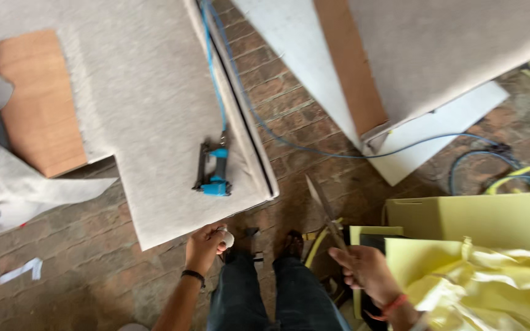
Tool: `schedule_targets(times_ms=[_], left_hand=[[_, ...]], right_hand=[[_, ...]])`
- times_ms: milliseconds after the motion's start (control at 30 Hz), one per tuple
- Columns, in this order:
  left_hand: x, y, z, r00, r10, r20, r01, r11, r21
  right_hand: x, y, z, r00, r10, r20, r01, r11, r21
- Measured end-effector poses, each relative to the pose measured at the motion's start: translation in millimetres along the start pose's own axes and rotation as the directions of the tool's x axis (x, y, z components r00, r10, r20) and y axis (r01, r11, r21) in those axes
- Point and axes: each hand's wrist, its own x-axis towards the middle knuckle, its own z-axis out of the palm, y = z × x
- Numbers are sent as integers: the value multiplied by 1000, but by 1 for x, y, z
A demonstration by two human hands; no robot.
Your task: The person attaches beige fabric to a wooden furniture frame, using a pneumatic nailer to staple the fabric edge while pulling it taut. They trim excess fabric with scissors, smooth and press the fabric along the frame edge, then reposition the frame and staple another edge, finishing by handling a gray fabric piece on the work surface.
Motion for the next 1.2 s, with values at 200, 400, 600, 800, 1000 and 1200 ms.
schedule_targets(times_ms=[200, 400, 600, 800, 1000, 1200], left_hand=[[-47, 86, 65, 973, 181, 144, -183, 983, -5], [-66, 159, 99, 879, 307, 366, -317, 948, -36], [-70, 201, 111, 816, 228, 531, -244, 969, -41], [-53, 219, 123, 663, 260, 702, -279, 956, -91], [-25, 230, 96, 727, 243, 642, -261, 963, -69], [11, 247, 78, 748, 301, 592, -286, 950, -122]], right_hand=[[-84, -42, -2, 985, -167, -39, 171, 951, 258], [-136, -51, -22, 955, -215, -202, 287, 836, 468], [-182, -30, -29, 913, -197, -357, 375, 752, 543], [-200, 7, -9, 900, -97, -425, 365, 700, 614], [-183, 5, 12, 894, -64, -443, 362, 685, 632], [-167, -39, 17, 886, -58, -459, 367, 693, 621]])
